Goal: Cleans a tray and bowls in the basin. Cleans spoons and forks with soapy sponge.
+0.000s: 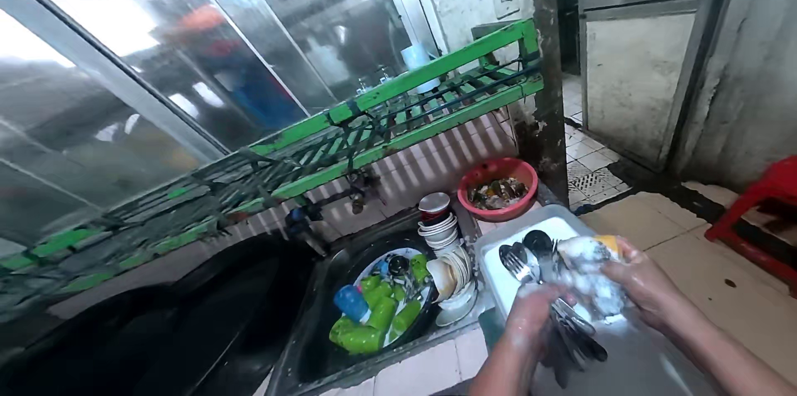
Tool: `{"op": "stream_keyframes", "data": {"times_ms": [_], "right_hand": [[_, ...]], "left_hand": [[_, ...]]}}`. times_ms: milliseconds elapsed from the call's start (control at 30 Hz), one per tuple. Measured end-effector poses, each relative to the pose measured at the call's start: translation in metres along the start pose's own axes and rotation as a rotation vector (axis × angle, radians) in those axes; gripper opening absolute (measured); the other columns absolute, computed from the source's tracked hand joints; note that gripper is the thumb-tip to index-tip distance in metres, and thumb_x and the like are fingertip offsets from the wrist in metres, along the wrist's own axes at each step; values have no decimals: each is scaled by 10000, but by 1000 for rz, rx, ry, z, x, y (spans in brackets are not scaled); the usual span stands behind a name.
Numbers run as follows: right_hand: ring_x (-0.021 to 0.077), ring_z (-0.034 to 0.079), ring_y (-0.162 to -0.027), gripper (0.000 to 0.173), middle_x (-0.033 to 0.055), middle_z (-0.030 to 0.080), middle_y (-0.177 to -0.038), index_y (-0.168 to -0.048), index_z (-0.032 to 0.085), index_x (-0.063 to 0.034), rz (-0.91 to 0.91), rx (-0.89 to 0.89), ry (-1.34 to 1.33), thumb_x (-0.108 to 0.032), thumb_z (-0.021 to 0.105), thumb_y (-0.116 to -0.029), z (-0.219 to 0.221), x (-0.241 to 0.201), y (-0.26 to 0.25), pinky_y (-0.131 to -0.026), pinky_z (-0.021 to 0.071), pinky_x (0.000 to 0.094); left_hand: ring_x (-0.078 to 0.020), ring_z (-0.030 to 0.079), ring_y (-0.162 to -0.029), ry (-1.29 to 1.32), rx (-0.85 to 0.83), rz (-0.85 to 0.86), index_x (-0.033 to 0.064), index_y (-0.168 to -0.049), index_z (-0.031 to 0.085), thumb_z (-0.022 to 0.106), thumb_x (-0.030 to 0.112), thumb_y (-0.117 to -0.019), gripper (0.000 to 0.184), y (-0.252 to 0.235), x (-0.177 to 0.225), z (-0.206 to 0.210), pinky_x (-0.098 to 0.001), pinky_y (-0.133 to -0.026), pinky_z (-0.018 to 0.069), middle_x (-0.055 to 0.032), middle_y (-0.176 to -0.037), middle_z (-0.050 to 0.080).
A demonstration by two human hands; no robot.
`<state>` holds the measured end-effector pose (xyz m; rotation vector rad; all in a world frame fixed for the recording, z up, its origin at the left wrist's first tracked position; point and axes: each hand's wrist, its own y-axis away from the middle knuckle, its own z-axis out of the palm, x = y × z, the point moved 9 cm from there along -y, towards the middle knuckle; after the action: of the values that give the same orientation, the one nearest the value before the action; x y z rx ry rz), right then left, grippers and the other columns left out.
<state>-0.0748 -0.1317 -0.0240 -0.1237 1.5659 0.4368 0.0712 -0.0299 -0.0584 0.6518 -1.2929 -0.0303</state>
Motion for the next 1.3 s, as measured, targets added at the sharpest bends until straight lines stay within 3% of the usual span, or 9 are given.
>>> {"op": "stream_keyframes", "data": {"times_ms": [100,200,333,500,667,867,1000,1133,1300], "right_hand": [[217,658,-1083,625,157,653,-1229,-1370,553,-34,-26,-157,201,11,746,-777,25,-3,9,-924,560,426],[309,638,-1155,591,213,649,-1263,-1360,593,-29,-61,-85,334,0,770,-796,24,-9,-2,-993,514,522],[321,629,-1167,602,229,636,-1277,-1397,560,-25,-49,29,273,-9,741,-823,25,-7,-4,-985,510,533],[359,612,-1199,620,244,627,-1291,-1413,546,-33,-23,-99,446,-84,777,-839,38,-6,-3,-1019,487,556],[456,616,-1146,559,314,629,-1237,-1418,534,-11,25,157,382,-131,758,-920,-3,-22,-36,-979,465,655],[385,574,-1257,743,258,585,-1356,-1472,482,-53,85,-178,589,-407,789,-895,25,-2,-35,-1080,436,572],[427,637,-1102,482,283,652,-1208,-1371,593,-37,9,-23,494,-254,731,-963,-2,-33,-37,-971,480,629],[379,664,-924,499,250,664,-1088,-1383,533,-65,37,216,166,-311,699,-981,-35,-28,-45,-816,532,605],[301,653,-1111,591,216,645,-1231,-1419,504,-11,97,-56,258,-278,735,-945,37,4,-15,-965,534,509]], "left_hand": [[-187,639,-894,-119,94,66,-40,-1113,647,599,75,-994,172,5,6,-6,-378,-825,543,-124,-979,668],[-163,657,-776,-127,151,85,-40,-1061,643,655,35,-943,141,5,3,-5,-343,-729,564,-107,-866,673],[-171,647,-705,-19,184,135,-40,-978,636,667,-4,-901,90,5,6,-6,-347,-665,562,-110,-791,658],[-181,661,-774,-58,200,128,-55,-1034,642,678,7,-912,141,7,3,-14,-364,-728,567,-126,-856,677],[-174,655,-675,134,169,29,-40,-988,637,647,53,-967,96,-1,-18,-19,-340,-645,570,-108,-760,665],[-169,676,-701,104,35,18,-32,-980,662,641,100,-986,134,4,-13,-10,-338,-676,582,-98,-781,693],[-182,690,-784,133,13,45,-44,-1069,646,631,119,-999,179,9,-12,-17,-358,-742,590,-121,-869,707],[-212,691,-822,125,59,36,-55,-1136,633,672,142,-983,252,11,-9,-15,-396,-769,592,-155,-928,704],[-201,703,-839,157,90,174,-60,-1068,658,643,136,-1005,206,0,7,-11,-388,-798,600,-146,-919,713]]}}
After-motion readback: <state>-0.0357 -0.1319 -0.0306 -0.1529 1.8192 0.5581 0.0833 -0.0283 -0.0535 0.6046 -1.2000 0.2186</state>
